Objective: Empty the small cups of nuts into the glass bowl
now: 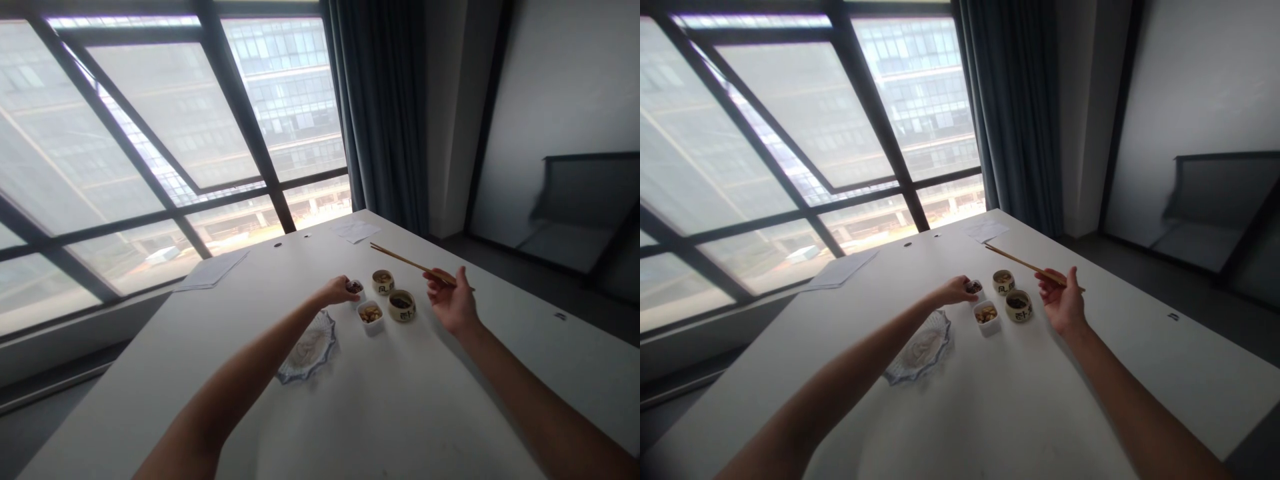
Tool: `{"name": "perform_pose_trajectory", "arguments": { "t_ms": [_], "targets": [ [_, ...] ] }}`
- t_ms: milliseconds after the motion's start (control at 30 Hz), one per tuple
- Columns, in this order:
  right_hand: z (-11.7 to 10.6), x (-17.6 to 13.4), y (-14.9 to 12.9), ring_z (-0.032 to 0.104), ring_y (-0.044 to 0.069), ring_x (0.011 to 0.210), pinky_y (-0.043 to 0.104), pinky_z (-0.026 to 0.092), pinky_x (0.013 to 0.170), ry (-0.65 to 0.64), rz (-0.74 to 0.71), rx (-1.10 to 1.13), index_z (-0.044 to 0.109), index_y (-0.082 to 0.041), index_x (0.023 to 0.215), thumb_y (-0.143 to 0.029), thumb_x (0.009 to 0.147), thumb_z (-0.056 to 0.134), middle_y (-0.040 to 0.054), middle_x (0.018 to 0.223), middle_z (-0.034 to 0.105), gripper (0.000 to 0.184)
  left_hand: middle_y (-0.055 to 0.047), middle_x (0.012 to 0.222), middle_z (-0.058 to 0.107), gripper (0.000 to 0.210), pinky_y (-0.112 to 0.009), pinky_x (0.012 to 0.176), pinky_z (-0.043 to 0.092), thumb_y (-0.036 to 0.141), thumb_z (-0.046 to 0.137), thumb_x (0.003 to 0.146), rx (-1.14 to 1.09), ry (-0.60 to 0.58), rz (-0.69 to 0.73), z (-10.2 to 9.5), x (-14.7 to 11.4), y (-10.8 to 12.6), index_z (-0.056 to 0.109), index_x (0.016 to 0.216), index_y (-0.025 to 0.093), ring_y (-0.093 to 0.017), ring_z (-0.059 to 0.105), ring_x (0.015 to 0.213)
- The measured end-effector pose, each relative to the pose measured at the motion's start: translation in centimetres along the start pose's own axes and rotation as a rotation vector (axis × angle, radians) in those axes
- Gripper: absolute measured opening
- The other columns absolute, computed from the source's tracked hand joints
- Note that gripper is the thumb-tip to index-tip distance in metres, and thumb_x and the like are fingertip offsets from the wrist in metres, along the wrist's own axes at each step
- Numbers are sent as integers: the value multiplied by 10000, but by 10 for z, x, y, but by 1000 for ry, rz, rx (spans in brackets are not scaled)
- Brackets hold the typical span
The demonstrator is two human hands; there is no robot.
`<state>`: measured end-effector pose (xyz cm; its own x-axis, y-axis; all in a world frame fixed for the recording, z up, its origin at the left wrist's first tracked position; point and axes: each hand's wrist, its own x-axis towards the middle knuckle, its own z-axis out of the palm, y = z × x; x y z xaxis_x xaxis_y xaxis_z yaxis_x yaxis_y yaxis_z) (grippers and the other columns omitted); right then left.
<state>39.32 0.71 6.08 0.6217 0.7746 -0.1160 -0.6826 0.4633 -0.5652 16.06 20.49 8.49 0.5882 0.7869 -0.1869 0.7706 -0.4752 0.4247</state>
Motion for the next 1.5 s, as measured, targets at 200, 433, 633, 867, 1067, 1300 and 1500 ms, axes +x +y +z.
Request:
{"name": "perform_pose_trajectory", "arguments": {
  "t_ms": [200, 433, 633, 867, 1067, 1300, 1500],
  "targets": [
    [2, -4, 3, 745, 155, 577, 193, 488, 450, -15, 23, -46, 767, -156, 768, -697, 1047, 434, 140, 714, 794, 694, -117, 1334, 652, 361, -469, 943, 606, 355, 684, 1045, -160, 107, 74, -35, -29, -11, 636, 1346, 162, -266, 690, 1129],
    [9, -28, 16, 757, 207, 595, 265, 532, 501, -151, 73, -125, 817, -134, 769, -795, 967, 489, 189, 742, 800, 764, -99, 1281, 674, 528, -447, 970, 602, 253, 822, 907, -291, 204, 281, -58, -109, -33, 590, 1377, 182, -255, 691, 1126],
    [17, -66, 34, 725, 236, 533, 304, 507, 467, -473, -87, -331, 856, -160, 781, -924, 834, 523, 169, 678, 785, 835, -89, 1308, 623, 607, -367, 886, 623, 232, 847, 761, -277, 247, 379, -35, -174, -41, 624, 1326, 241, -259, 668, 1152],
    [23, -106, 60, 683, 196, 560, 306, 521, 514, -712, -361, -589, 845, -197, 959, -749, 977, 537, 88, 689, 754, 632, -91, 1259, 636, 605, -354, 862, 623, 258, 838, 748, -223, 309, 371, -12, -191, -40, 647, 1322, 245, -258, 674, 1117],
    [23, -117, 78, 587, 147, 537, 275, 466, 494, -753, -326, -680, 826, -197, 909, -517, 1029, 629, 39, 669, 684, 395, -90, 1271, 645, 617, -338, 856, 629, 292, 847, 744, -203, 336, 366, 0, -186, -38, 650, 1326, 249, -258, 683, 1123],
    [23, -111, 68, 698, 197, 596, 304, 550, 488, -694, -308, -577, 825, -186, 919, -641, 1030, 539, 86, 742, 740, 549, -96, 1320, 650, 605, -346, 875, 640, 294, 823, 780, -145, 346, 325, -5, -184, -61, 608, 1344, 253, -267, 691, 1169],
    [24, -108, 64, 708, 206, 567, 280, 525, 445, -601, -207, -502, 833, -157, 863, -674, 959, 639, 109, 707, 743, 561, -107, 1228, 694, 578, -448, 958, 603, 231, 810, 805, 90, 379, 326, -23, -185, -93, 575, 1333, 224, -293, 687, 1115]
  ]
}}
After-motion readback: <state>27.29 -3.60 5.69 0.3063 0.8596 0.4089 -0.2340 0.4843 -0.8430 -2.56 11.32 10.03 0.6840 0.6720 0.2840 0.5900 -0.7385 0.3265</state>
